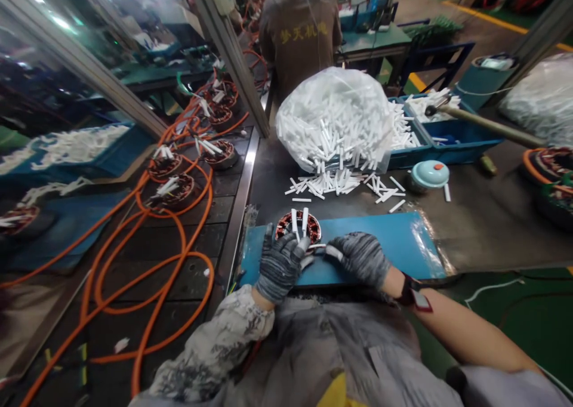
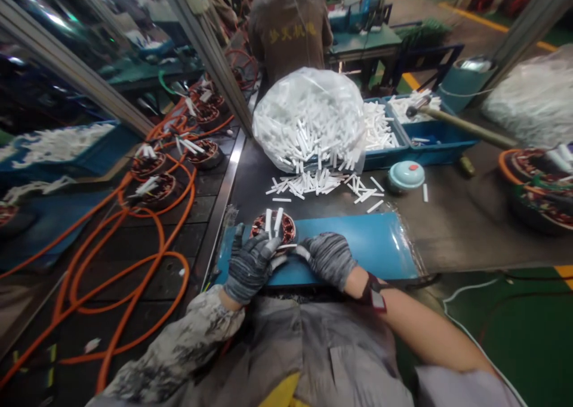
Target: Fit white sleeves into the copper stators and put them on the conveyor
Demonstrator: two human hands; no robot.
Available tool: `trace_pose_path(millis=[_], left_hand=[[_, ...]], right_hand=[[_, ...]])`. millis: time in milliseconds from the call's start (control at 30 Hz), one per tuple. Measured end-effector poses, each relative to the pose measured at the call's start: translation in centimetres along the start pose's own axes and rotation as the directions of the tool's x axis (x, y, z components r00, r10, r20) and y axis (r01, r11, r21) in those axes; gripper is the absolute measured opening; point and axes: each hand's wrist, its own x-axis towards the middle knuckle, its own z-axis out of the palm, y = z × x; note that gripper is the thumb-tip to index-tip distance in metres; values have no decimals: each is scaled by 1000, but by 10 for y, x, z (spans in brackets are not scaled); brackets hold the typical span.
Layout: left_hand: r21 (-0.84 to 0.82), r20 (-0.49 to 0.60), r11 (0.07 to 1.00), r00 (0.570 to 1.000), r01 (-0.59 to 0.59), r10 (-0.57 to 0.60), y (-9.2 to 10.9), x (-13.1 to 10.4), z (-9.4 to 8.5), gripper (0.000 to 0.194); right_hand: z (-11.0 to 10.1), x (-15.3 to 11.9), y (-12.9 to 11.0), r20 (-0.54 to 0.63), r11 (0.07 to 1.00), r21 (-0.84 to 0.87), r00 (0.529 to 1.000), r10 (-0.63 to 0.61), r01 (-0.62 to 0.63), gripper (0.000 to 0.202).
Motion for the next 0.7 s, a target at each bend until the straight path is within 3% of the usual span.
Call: trace_pose_path(millis=[100,233,300,367,467,533,600,700], left_hand=[[32,-84,998,995,-57,60,-1,-1,3,18],[-28,-135,997,988,-77,73,0,-1,3,19],[-49,-117,997,992,-62,55,2,1,2,24],[-67,-87,997,996,-35,29,4,4,2,27],[-130,-36,991,998,36,-41,8,8,2,27],[-147,-18,985,995,94,-97,10,10,3,27],[-122,-18,985,991,126,-129,11,11,5,27],[-60,-30,990,991,125,-127,13,11,6,27]], right_hand=[[7,5,16,4,991,133,1000,21,-22,48],[-16,1,66,-124,962,274,992,24,11,39],[-33,-3,110,-219,987,124,967,132,-107,33],[-46,-5,153,-233,982,-14,956,179,-187,27],[-49,-6,187,-239,980,-25,953,187,-199,26],[-42,-9,179,-283,982,-11,943,177,-188,24],[-33,-13,150,-338,982,68,922,188,-176,27],[-18,-17,96,-329,914,392,912,246,-105,27]])
